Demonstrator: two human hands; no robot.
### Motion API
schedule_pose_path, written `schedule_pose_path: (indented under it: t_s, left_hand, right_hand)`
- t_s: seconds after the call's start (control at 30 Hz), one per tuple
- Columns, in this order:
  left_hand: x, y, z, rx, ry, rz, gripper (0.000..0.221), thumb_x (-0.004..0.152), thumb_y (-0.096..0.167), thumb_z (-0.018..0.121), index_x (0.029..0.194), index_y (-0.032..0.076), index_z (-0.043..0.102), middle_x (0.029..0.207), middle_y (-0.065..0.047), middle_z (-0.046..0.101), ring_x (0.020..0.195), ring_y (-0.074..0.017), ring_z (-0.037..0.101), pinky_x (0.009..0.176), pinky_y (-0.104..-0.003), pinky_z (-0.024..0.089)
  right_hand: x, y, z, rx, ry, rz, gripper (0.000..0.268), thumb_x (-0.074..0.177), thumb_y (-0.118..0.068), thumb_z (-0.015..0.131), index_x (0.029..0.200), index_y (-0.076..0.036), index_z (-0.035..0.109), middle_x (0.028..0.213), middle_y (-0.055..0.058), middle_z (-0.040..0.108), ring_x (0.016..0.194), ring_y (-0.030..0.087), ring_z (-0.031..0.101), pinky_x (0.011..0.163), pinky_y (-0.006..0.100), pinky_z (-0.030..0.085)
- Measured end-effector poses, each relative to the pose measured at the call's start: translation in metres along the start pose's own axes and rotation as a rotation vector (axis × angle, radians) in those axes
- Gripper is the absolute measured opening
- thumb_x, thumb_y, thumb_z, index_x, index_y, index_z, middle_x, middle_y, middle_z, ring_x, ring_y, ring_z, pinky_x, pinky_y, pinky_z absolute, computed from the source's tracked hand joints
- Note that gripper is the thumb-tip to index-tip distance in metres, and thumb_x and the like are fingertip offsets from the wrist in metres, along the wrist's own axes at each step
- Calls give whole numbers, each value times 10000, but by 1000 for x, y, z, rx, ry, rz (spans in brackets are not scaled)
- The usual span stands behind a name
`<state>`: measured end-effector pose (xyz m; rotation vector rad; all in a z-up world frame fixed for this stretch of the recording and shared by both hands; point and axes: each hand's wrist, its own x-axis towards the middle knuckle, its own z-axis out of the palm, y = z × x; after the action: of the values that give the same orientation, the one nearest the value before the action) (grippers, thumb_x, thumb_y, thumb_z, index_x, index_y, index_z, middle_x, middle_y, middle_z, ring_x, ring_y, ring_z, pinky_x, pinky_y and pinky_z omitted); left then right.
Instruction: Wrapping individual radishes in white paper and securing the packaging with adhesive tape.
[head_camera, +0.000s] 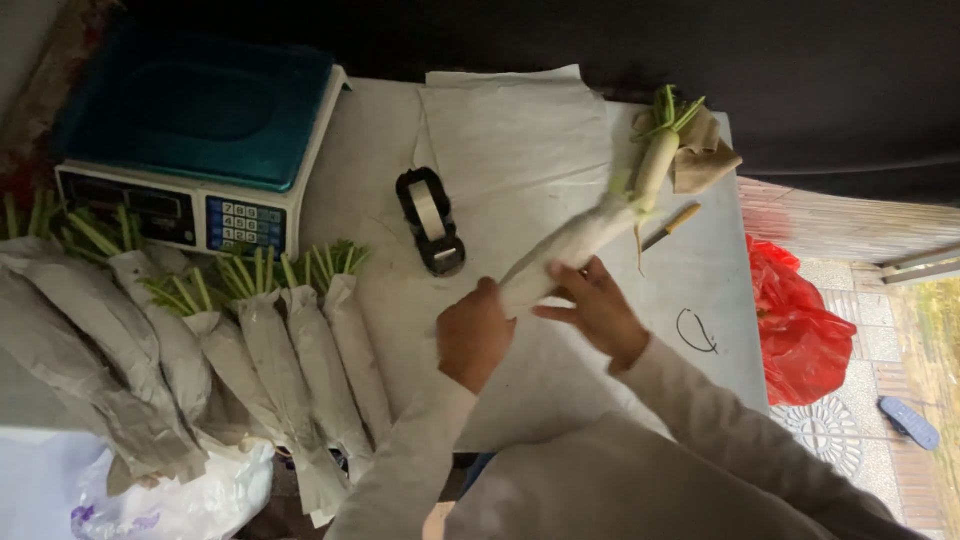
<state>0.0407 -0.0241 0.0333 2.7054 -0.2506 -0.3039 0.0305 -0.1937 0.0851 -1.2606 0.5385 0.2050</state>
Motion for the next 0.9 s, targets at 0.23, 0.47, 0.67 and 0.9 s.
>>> schedule_pose_path:
  t_s: [0.23, 0.47, 0.67, 0.9]
  left_hand:
    - [-23, -20, -14, 78, -198, 46, 215, 880, 310, 583, 1004, 135, 596, 700, -112, 721, 648, -336, 760, 531, -461, 563]
    - [-36, -12, -33, -4, -337, 301, 262, 931, 170, 562, 1142, 22, 612, 790, -149, 738, 714, -326, 755, 638, -488, 610]
    - [-28, -68, -56, 12, -331, 461, 307, 920, 122, 651, 1184, -21, 587, 941, -231, 740, 862, -432, 735, 760, -580, 582]
    - [-2, -155, -46, 119, 265, 326, 265, 1066, 272, 521, 920, 91, 648, 752, -123, 711, 673, -332, 724, 591, -457, 562]
  right_hand:
    - [-33, -58, -19, -969, -241, -543, 292, 804, -166, 836, 1070, -87, 744, 986, 117, 776, 994, 294, 753, 870, 424, 621]
    - [-4, -17, 18, -1919, -851, -428, 667, 781, -418, 788, 1331, -88, 603, 1185, 147, 704, 1164, 380, 627, 1029, 596, 443]
    - [26, -7, 18, -1829, -900, -266, 725, 789, -342, 712, 1449, -122, 508, 1105, 194, 729, 992, 426, 723, 858, 566, 580]
    - [67, -48, 13, -1407, -645, -178, 600, 738, -246, 753, 1306, -69, 671, 1039, 241, 763, 951, 426, 738, 831, 560, 586]
